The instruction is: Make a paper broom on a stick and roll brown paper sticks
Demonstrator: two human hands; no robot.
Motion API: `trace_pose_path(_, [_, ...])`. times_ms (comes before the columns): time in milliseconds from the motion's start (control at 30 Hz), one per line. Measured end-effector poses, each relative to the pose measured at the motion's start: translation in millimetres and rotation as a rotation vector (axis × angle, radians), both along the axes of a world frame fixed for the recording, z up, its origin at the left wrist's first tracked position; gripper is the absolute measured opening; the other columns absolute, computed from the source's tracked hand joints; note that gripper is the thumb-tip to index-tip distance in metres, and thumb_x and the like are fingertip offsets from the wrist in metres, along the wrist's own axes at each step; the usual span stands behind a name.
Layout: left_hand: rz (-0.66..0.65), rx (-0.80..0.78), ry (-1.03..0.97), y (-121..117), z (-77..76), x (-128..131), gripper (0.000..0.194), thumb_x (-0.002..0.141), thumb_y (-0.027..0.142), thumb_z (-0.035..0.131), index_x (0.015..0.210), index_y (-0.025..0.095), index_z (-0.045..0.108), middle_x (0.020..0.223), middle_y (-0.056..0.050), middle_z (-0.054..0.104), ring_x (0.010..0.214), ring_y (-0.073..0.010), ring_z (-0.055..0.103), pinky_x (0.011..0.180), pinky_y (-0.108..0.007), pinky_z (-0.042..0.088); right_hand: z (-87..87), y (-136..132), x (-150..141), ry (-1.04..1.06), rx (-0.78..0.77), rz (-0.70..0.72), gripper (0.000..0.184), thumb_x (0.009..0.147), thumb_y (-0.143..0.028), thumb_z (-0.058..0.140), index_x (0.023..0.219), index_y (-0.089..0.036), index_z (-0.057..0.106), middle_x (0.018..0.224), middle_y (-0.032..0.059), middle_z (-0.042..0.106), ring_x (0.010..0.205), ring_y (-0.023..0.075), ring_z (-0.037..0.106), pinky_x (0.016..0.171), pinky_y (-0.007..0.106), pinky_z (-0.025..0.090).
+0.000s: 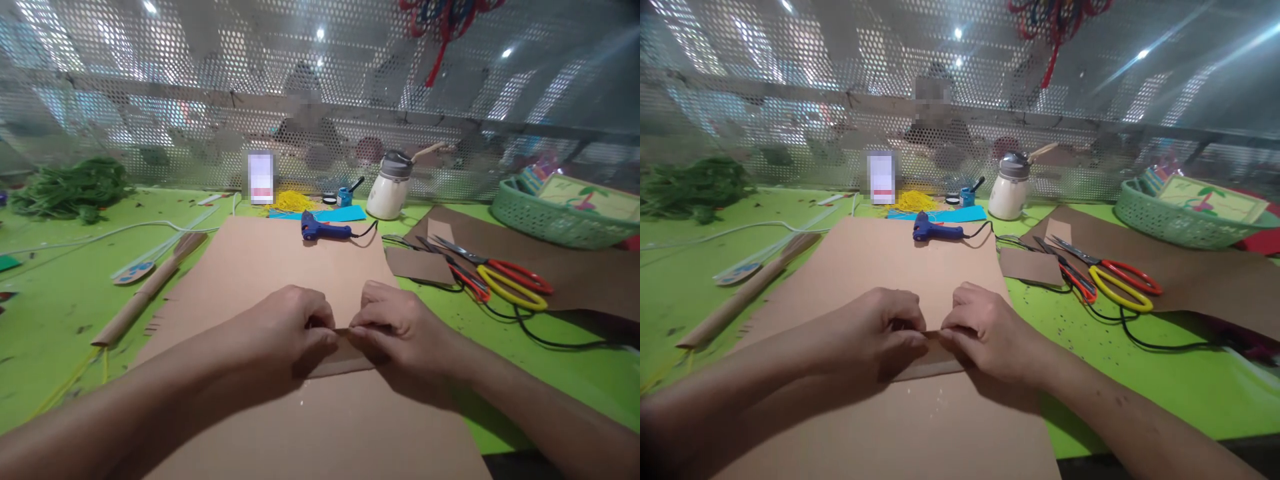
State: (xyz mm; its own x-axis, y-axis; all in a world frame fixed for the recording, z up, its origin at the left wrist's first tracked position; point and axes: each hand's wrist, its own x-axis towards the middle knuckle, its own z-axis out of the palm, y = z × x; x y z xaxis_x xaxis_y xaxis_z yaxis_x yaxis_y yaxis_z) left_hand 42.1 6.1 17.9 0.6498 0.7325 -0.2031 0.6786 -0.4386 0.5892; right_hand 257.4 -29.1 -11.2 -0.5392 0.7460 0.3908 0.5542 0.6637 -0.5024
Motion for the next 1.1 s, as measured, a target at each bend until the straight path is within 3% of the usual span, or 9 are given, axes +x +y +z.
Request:
trace_pose_path(133, [0.001,-0.219,0.001,12,-0.9,-8,0.017,0.075,0.033,0.057,0.070,0.019,0.067,0.068,0.001,0.062,0.063,-0.0156,0.056,0.053,-0.024,0.038,2.8,0,4,0.004,0.021,-0.001,0.018,0.089,-0.016,0.060,0.075,-0.016,0.071,0.068,0.0012,0.051,0.069,0.0149,0.050,0.058,0.026,0.037])
trace_pose_path(300, [-0.001,-0.270,0.031,12,1.1,-5,0.020,0.074,0.035,0.059,0.079,0.019,0.071,0.067,0.001,0.064,0.063,-0.0156,0.056,0.054,-0.023,0.038,1.0,2,4,-0.009,0.023,0.023,0.017,0.090,-0.015,0.060,0.078,-0.015,0.071,0.070,0.0016,0.052,0.070,0.0143,0.050,0.059,0.026,0.037])
trace_pose_path(433, [0.008,-0.253,0.004,8,3.9,-2,0.028,0.081,0.036,0.052,0.063,0.018,0.063,0.060,0.000,0.062,0.057,-0.0138,0.054,0.054,-0.024,0.037,2.0,0,2,-0.034,0.044,0.025,0.016,0.089,-0.014,0.060,0.076,-0.015,0.070,0.070,0.0022,0.053,0.070,0.0153,0.050,0.059,0.027,0.037])
trace_pose_path(567, [-0.057,-0.066,0.082,4,6.7,-2,0.037,0.085,0.035,0.050,0.053,0.018,0.058,0.062,-0.001,0.062,0.055,-0.0125,0.052,0.055,-0.025,0.035,1.0,0,2,-0.014,0.051,0.031,0.015,0.089,-0.016,0.060,0.079,-0.016,0.071,0.069,0.0028,0.055,0.069,0.0157,0.051,0.059,0.027,0.037])
trace_pose_path(733, [-0.196,0.314,0.063,-1,-1.8,-2,0.031,0.090,0.030,0.045,0.065,0.021,0.060,0.067,-0.001,0.059,0.064,-0.0147,0.050,0.061,-0.028,0.033,0.0,0,3,0.006,-0.026,-0.003,0.015,0.088,-0.014,0.061,0.077,-0.016,0.072,0.068,0.0013,0.055,0.067,0.0136,0.053,0.058,0.025,0.038])
trace_pose_path(800, [-0.217,0.400,0.031,-3,-7.3,-2,0.032,0.093,0.028,0.042,0.067,0.021,0.059,0.067,-0.001,0.058,0.066,-0.0151,0.049,0.062,-0.029,0.032,1.7,0,3,0.021,-0.040,-0.020,0.014,0.086,-0.013,0.062,0.077,-0.016,0.073,0.068,0.0007,0.055,0.066,0.0129,0.053,0.058,0.024,0.038])
trace_pose_path(1100, [-0.212,0.425,-0.003,-6,-14.0,2,0.033,0.093,0.027,0.042,0.063,0.020,0.054,0.063,0.000,0.057,0.062,-0.0132,0.046,0.059,-0.028,0.029,1.0,1,-3,0.067,-0.100,0.003,0.013,0.088,-0.017,0.062,0.081,-0.015,0.073,0.073,0.0020,0.059,0.069,0.0126,0.057,0.061,0.024,0.042])
